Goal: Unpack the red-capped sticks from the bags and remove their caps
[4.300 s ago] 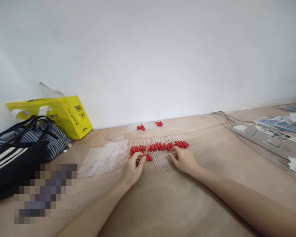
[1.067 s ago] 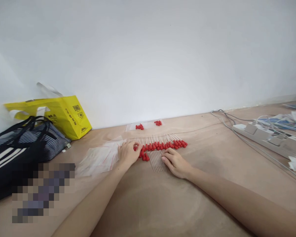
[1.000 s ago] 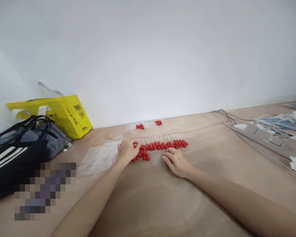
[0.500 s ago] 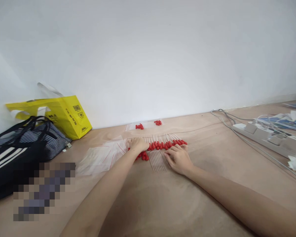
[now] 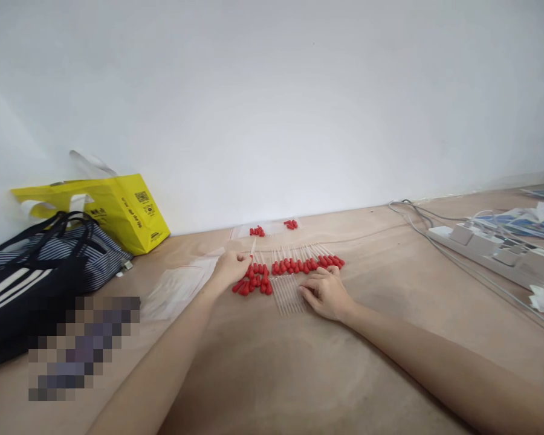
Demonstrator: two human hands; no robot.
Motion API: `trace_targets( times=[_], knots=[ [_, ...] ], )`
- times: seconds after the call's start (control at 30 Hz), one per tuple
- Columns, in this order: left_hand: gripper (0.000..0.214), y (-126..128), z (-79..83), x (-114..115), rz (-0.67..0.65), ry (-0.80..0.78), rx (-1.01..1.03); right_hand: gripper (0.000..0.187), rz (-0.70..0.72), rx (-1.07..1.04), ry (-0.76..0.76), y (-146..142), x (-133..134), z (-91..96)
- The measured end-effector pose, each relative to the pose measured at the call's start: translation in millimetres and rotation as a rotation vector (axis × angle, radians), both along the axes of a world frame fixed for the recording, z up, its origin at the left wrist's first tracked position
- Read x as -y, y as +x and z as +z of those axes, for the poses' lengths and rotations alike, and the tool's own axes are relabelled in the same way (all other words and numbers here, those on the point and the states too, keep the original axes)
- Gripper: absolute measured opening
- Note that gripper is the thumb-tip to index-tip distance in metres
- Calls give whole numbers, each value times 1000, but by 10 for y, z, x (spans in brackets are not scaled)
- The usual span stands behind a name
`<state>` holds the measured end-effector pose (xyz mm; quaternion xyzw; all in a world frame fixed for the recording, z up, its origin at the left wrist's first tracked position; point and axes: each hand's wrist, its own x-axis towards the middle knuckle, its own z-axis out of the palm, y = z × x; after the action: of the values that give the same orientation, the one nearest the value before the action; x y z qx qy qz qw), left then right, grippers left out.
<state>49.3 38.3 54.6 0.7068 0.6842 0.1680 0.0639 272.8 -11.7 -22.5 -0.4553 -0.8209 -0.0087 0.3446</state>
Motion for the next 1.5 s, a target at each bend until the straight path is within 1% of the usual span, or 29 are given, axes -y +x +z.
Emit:
trace_targets(
  times=[0.07, 0.13, 0.17, 0.23, 0.33, 0.4, 0.47, 0.53, 0.6, 0.7, 0.8, 0.97, 1.23, 1.5],
  knots=[
    [24, -74, -72, 171, -48, 41, 28, 17, -23, -63, 49, -2, -9, -5],
    [21, -129, -182, 336, -112, 109, 39, 16, -49, -124, 134, -7, -12, -10],
    [19, -149, -242, 407, -166, 159, 30, 17, -60, -144, 186, -12, -8, -12],
    [17, -163, -354, 515, -316, 318, -59, 22, -67, -154, 293, -27, 14, -7],
    [18, -95, -479, 585, -497, 540, -280, 28, -23, -112, 426, -61, 68, 14],
    [20, -2, -538, 597, -582, 645, -358, 30, 35, -46, 473, -87, 94, 29],
    [21, 94, -583, 608, -647, 710, -340, 29, 93, 24, 490, -115, 96, 31],
    [20, 155, -613, 627, -693, 747, -274, 25, 130, 68, 489, -139, 73, 17],
    [17, 170, -628, 647, -723, 764, -205, 18, 141, 79, 489, -159, 38, -8],
    [11, 139, -632, 652, -705, 779, -140, 13, 150, 92, 503, -178, -3, -41],
    [17, 110, -637, 617, -701, 778, -150, 14, 150, 114, 533, -193, -11, -45],
    [15, 94, -631, 569, -749, 758, -97, 16, 148, 173, 548, -206, 25, -16],
    [24, 72, -545, 623, -754, 603, -162, 21, 173, 187, 443, -201, 106, 46],
    [25, 66, -581, 614, -772, 592, -158, 24, 165, 164, 425, -199, 101, 40]
  ],
)
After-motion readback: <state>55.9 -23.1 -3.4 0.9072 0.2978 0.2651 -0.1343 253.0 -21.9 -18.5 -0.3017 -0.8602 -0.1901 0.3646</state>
